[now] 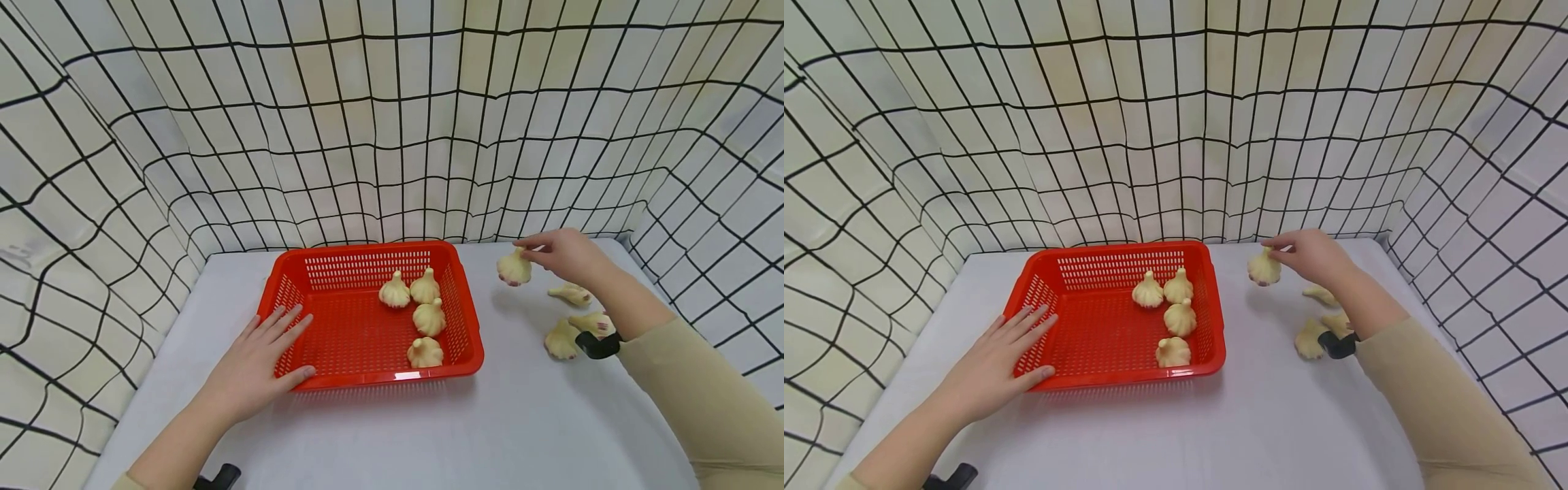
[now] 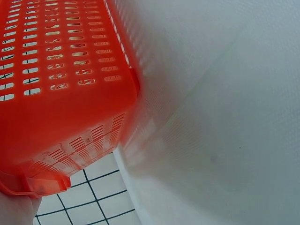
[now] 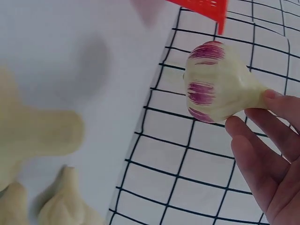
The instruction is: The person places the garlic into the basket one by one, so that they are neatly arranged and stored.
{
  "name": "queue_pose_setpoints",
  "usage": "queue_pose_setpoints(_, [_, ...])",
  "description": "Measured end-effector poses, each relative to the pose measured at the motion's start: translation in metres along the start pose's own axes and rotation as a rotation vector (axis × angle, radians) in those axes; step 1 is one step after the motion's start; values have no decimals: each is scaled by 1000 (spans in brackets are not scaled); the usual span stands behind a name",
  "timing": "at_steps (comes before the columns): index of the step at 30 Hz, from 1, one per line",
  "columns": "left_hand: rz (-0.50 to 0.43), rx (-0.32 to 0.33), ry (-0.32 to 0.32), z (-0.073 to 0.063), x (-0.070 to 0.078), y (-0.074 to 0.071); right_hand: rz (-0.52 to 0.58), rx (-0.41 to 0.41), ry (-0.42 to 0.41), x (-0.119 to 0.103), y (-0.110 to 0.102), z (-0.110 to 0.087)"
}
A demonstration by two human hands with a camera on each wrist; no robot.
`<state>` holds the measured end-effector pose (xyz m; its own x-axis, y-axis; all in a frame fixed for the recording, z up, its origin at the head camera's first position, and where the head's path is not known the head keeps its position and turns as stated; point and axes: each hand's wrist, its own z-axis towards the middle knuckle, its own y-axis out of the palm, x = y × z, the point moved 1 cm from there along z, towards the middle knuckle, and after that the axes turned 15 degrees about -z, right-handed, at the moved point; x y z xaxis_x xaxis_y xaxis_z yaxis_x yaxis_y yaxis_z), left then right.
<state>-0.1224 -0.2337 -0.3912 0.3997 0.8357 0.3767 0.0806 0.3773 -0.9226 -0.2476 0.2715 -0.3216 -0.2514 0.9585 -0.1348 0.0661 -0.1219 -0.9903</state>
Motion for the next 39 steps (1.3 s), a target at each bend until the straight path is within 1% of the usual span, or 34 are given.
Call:
queue_pose_setpoints(3, [1,-2,-1,0,1,-1,33,6,12,-6,-7,2])
queue_pose_setpoints(7, [2,3,4,1,3,-2,43,21,10,-16,-14,4])
queue_pose_setpoints(13, [0,12,15,0,5,-3,51,52,-24,-36,-22,10])
queue_pose_setpoints(18, [-2,8,10,0,5,-3,84,52,-55,-56,-23,18])
queue_pose_setpoints(28, [-5,-1,-8,0,3,-1,56,32,-189,-104,-22,35])
queue_pose_setpoints(32, [-10,-3,-10,1,3,-1,15,16,-250,-122,-19,43])
queue_pose_setpoints(39, [-14,-6,-11,1,2,-1,-60,0,-426,-151,-10,52])
